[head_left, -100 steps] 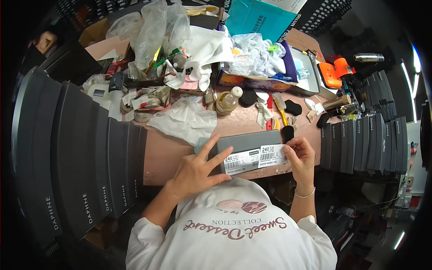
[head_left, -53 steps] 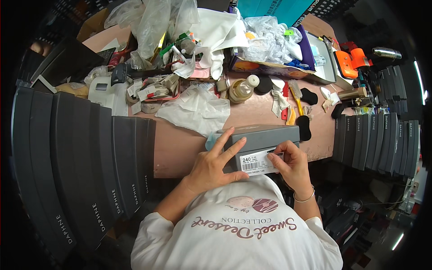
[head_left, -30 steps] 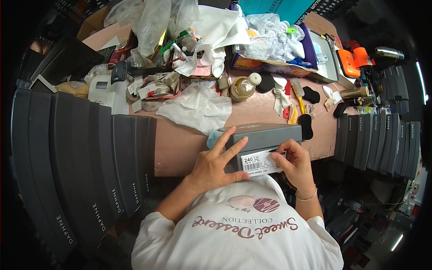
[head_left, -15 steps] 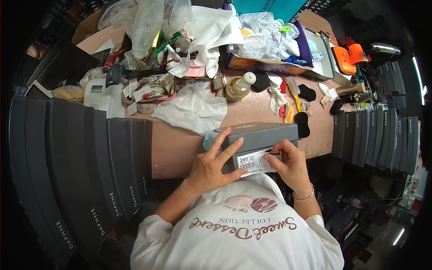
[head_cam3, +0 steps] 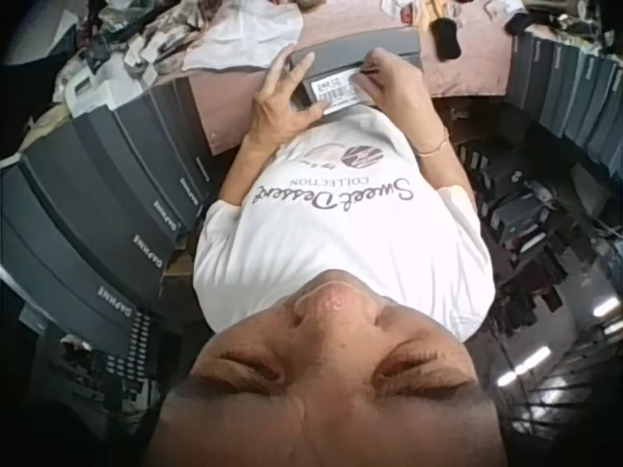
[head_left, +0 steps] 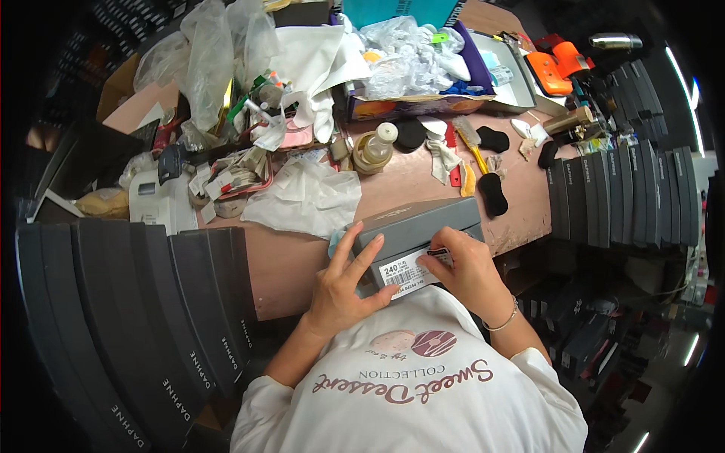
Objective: Inspecting and packing high-heeled shoes into boxes with protective paper.
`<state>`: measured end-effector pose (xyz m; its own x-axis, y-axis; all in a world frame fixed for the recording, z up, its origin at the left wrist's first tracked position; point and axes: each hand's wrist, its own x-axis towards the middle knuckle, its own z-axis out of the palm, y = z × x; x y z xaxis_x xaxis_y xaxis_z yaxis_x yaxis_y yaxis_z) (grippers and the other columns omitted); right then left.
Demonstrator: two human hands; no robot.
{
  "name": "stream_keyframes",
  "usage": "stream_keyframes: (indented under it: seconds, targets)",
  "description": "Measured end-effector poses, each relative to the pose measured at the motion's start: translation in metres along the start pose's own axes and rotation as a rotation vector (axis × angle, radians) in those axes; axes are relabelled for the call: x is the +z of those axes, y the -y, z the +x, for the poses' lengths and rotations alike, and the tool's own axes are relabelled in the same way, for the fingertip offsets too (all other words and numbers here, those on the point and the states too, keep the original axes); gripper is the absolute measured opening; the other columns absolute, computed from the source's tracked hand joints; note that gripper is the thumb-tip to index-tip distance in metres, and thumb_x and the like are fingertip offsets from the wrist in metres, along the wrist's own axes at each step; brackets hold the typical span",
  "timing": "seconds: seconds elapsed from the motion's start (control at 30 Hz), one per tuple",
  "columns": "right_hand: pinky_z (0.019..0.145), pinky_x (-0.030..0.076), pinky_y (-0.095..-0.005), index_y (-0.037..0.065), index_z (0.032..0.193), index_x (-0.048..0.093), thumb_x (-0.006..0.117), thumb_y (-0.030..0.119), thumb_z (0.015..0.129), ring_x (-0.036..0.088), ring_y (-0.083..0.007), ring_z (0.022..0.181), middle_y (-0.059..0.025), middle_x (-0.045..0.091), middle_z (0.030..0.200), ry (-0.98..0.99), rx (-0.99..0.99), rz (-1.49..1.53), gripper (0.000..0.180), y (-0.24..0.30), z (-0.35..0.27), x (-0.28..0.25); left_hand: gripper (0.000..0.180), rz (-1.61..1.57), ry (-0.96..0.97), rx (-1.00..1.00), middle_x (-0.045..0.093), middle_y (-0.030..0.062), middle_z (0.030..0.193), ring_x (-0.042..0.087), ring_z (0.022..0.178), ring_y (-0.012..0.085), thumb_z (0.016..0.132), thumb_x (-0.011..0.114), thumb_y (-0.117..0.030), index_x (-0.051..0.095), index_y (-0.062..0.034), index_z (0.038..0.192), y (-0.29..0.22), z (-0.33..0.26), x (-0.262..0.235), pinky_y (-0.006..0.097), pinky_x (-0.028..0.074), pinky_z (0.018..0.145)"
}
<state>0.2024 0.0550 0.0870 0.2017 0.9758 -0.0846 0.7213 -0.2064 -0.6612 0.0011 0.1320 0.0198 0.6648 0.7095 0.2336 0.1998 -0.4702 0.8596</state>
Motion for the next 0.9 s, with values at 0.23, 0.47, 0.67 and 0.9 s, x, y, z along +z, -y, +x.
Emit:
stream_keyframes:
  seconds: [0.23, 0.47, 0.67, 0.9]
  targets:
    - [0.056, 0.049, -0.0390, 0.008, 0.110, 0.052, 0.077, 0.032, 0.070, 0.062, -0.0315, 0.068, -0.0113, 0.054, 0.083, -0.313, 0.047, -0.561, 0.053, -0.022, 0.006, -0.047, 0.073, 0.025, -0.021, -0.050, 0.040, 0.0250, 0.138, 0.051, 0.119, 0.0387, 0.064, 0.078, -0.017, 0.051, -0.0028, 0.130, -0.004, -0.003, -0.001, 0.040, 0.045, 0.096]
    - [0.070, 0.050, -0.0279, 0.001, 0.115, 0.058, 0.076, 0.027, 0.077, 0.060, -0.0182, 0.087, -0.0115, 0.061, 0.103, 0.485, -0.087, 0.624, 0.049, -0.044, -0.065, -0.044, 0.060, -0.356, -0.167, -0.052, 0.065, 0.0155, 0.095, 0.065, 0.086, 0.0233, 0.073, 0.080, -0.034, 0.058, 0.0016, 0.117, -0.082, -0.037, -0.019, 0.032, 0.052, 0.076]
    - [0.069, 0.047, -0.0299, -0.003, 0.106, 0.059, 0.061, 0.017, 0.082, 0.059, -0.0179, 0.082, -0.0122, 0.063, 0.088, 0.432, -0.323, 0.950, 0.031, -0.079, -0.090, -0.007, 0.049, -0.377, 0.255, 0.230, 0.064, 0.0157, 0.097, 0.063, 0.084, 0.0247, 0.071, 0.080, -0.026, 0.063, 0.0011, 0.108, -0.125, 0.018, 0.092, 0.033, 0.050, 0.073]
    - [0.048, 0.044, -0.0224, 0.003, 0.083, 0.062, 0.054, 0.016, 0.091, 0.051, -0.0066, 0.053, -0.0009, 0.057, 0.065, 0.214, 0.600, 1.025, 0.018, -0.321, -0.220, -0.092, 0.051, 0.069, 0.262, 0.297, 0.057, 0.0210, 0.119, 0.059, 0.101, 0.0346, 0.069, 0.078, -0.013, 0.060, 0.0030, 0.115, -0.180, 0.075, 0.178, 0.038, 0.048, 0.087]
